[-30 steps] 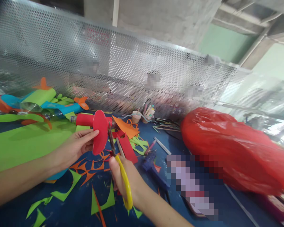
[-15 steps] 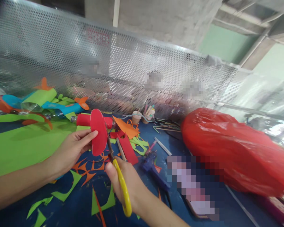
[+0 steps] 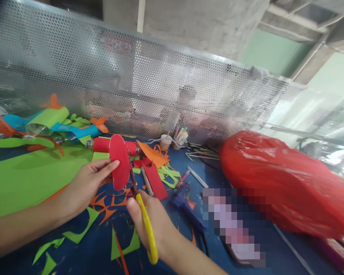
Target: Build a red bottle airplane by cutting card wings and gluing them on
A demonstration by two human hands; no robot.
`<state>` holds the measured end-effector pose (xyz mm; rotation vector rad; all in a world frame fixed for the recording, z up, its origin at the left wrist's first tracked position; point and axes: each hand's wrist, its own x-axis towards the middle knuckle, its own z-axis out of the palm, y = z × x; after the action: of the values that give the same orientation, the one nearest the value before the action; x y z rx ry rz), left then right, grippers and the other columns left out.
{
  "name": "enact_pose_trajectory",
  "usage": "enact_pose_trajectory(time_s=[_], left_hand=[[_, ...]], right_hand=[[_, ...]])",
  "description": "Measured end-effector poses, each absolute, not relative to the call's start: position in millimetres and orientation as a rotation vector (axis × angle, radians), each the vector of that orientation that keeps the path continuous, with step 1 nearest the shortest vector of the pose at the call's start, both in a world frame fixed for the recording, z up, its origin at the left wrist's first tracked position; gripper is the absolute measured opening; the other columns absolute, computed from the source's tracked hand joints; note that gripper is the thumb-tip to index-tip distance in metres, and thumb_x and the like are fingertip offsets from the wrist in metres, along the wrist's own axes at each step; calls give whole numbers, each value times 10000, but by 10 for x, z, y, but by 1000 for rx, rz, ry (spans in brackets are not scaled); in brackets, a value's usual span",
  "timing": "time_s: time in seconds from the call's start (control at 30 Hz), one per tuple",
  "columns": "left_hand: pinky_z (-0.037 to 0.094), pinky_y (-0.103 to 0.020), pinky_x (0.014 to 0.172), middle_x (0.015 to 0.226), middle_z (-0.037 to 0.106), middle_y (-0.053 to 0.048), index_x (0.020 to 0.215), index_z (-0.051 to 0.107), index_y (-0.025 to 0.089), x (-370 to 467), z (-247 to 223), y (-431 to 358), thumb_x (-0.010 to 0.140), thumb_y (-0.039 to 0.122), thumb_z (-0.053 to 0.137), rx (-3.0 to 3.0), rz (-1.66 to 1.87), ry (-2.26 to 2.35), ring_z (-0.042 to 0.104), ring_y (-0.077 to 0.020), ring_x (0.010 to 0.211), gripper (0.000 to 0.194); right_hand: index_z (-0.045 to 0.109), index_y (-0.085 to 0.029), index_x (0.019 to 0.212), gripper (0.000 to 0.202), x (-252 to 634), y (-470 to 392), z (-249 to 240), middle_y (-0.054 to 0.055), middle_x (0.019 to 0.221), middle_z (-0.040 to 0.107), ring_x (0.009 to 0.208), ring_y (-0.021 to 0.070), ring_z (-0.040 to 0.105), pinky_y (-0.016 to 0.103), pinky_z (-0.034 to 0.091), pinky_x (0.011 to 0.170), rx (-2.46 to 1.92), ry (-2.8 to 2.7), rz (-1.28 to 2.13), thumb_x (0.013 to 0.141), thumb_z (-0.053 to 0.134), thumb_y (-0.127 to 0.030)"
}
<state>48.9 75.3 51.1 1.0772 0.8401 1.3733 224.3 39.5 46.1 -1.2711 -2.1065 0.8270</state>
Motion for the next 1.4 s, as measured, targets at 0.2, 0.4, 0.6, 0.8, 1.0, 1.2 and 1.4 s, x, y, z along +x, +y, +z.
enact_pose_trajectory(time_s=[0.2, 0.4, 0.6, 0.8, 1.0, 1.2, 1.4], left_hand=[[545, -268, 713, 824, 762, -10, 939, 723, 206, 507, 537, 704, 806, 353, 653, 1062, 1378, 851, 692, -159, 682, 210], [545, -277, 709, 803, 761, -12, 928, 721, 202, 509, 539, 704, 802, 358, 655, 1058, 1385, 849, 694, -168, 682, 211], [543, -264, 702, 791, 759, -3, 918, 722, 203, 511, 534, 702, 805, 358, 654, 1063, 1390, 854, 689, -156, 667, 204], [549, -254, 701, 806, 761, -3, 919, 723, 197, 512, 534, 696, 807, 352, 654, 1064, 1395, 856, 688, -156, 681, 204], [550, -260, 704, 828, 761, -13, 932, 722, 194, 513, 531, 702, 809, 356, 650, 1074, 1391, 852, 692, -162, 697, 215], [552, -252, 683, 825, 759, -14, 927, 724, 190, 513, 525, 698, 799, 359, 660, 1068, 1400, 868, 685, -156, 682, 222], [550, -244, 686, 802, 759, 0, 909, 727, 199, 520, 535, 692, 805, 345, 657, 1052, 1396, 862, 682, -146, 674, 193]], right_hand=[[397, -217, 654, 627, 2239, 399, 448, -8, 521, 448, 518, 138, 447, 248, 344, 463, -1252, -2091, 865, 829, 127, -755], [397, -215, 662, 613, 2259, 406, 445, -8, 532, 448, 523, 135, 444, 244, 343, 466, -1250, -2106, 868, 841, 137, -741], [396, -214, 669, 626, 2254, 401, 450, -6, 547, 446, 522, 132, 433, 243, 337, 464, -1260, -2115, 845, 835, 113, -747], [397, -215, 655, 618, 2247, 402, 431, -15, 515, 426, 523, 135, 445, 240, 334, 458, -1237, -2078, 900, 838, 141, -746], [392, -213, 656, 614, 2253, 406, 385, -27, 505, 403, 504, 125, 420, 239, 314, 451, -1236, -2062, 923, 837, 148, -747], [403, -207, 661, 607, 2267, 412, 338, -32, 512, 395, 513, 119, 422, 238, 322, 469, -1220, -2051, 970, 846, 169, -736], [394, -206, 663, 597, 2262, 410, 350, -32, 508, 382, 503, 113, 395, 238, 283, 455, -1219, -2040, 936, 852, 176, -728]])
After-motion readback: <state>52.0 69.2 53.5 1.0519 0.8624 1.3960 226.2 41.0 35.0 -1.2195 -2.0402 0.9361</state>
